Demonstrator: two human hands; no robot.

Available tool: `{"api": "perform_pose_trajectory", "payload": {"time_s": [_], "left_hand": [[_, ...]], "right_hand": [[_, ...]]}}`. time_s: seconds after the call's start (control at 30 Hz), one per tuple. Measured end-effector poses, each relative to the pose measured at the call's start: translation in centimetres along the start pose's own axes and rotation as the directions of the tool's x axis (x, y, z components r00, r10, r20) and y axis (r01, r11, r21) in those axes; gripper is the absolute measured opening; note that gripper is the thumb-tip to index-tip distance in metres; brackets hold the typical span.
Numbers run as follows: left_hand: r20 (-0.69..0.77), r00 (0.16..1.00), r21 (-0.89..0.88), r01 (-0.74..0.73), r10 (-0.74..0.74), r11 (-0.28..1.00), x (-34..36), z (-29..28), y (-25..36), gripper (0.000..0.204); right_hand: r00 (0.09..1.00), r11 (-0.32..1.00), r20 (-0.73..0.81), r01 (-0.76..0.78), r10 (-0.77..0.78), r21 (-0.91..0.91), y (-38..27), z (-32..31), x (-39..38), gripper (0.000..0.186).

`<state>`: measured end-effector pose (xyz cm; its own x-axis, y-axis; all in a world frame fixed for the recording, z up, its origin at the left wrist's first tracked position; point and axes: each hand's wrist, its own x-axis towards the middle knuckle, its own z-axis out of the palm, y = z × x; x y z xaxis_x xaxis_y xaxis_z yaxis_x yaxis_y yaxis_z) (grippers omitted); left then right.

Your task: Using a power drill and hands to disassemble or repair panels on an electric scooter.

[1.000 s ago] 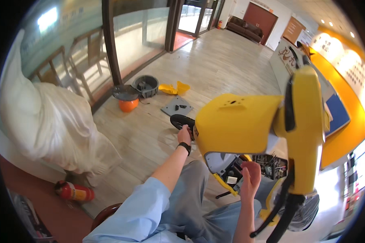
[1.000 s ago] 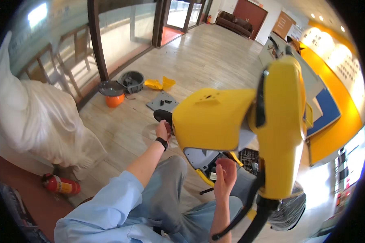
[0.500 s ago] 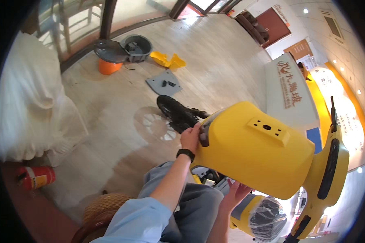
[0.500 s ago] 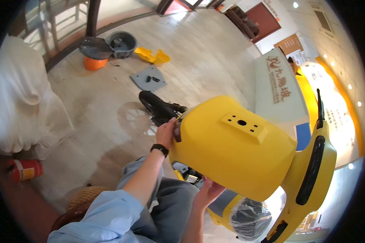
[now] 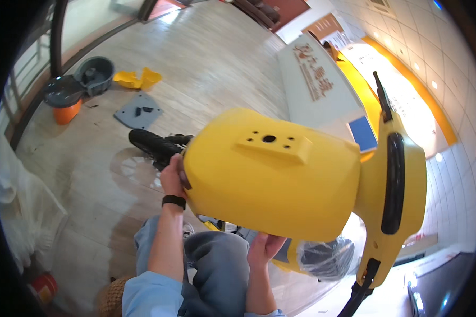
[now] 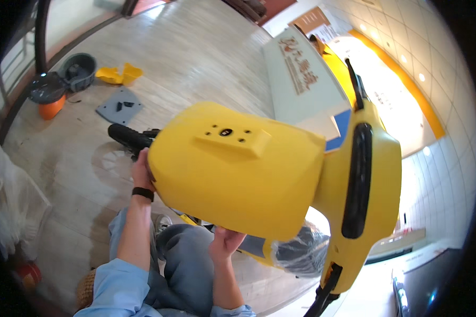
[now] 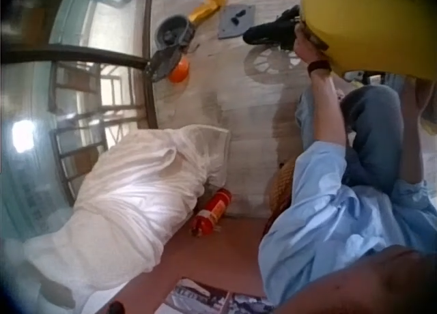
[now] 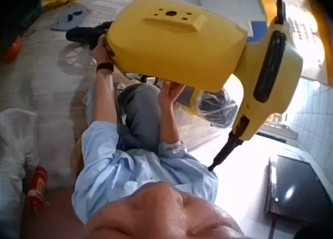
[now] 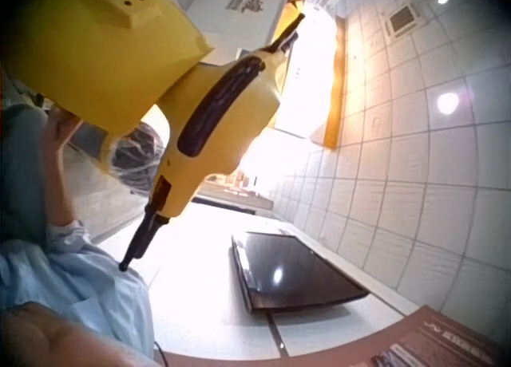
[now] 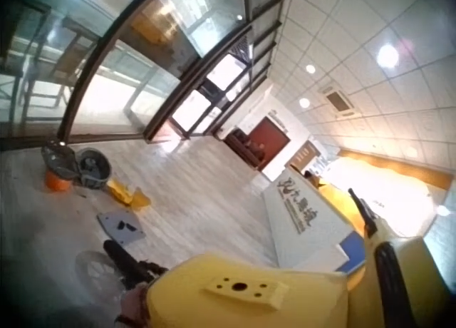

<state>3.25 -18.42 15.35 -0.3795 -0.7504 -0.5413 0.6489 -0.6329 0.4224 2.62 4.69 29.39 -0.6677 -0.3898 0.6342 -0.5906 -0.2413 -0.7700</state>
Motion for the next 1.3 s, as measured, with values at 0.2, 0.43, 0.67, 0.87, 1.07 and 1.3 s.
{"api": "perform_pose_trajectory", "payload": {"time_s": [0.2,0.43,0.67,0.87,1.07,1.3], "left_hand": [[0.076,0.996,-0.089,0.051,-0.044,0.995,0.3,-0.1,0.4,0.028],[0.124,0.986,-0.061,0.122,-0.114,0.991,-0.4,-0.3,1.2,0.033],[0.183,0.982,-0.105,0.060,-0.040,0.993,-1.1,0.5,1.1,0.030],[0.149,0.989,0.165,-0.024,0.000,0.986,-1.4,-1.1,1.9,0.021],[0.156,0.988,0.216,-0.035,0.001,0.976,-2.2,-2.2,1.7,0.022],[0.177,0.984,0.373,-0.031,-0.039,0.927,-3.1,-1.4,1.3,0.038]], "right_hand": [[0.997,0.996,-0.046,-0.060,0.063,0.062,-1.8,0.3,0.6,0.039],[0.989,0.989,-0.107,-0.086,0.099,0.121,-2.3,1.0,0.7,0.037],[0.992,0.954,-0.086,-0.060,0.089,0.293,-4.6,-2.2,3.1,0.037],[0.970,0.929,-0.113,-0.168,0.216,0.330,-6.0,-1.8,3.1,0.027],[0.975,0.925,-0.116,-0.139,0.191,0.354,-6.4,-1.1,3.2,0.028],[0.986,0.911,-0.110,-0.070,0.125,0.407,-4.7,-0.9,3.6,0.036]]}}
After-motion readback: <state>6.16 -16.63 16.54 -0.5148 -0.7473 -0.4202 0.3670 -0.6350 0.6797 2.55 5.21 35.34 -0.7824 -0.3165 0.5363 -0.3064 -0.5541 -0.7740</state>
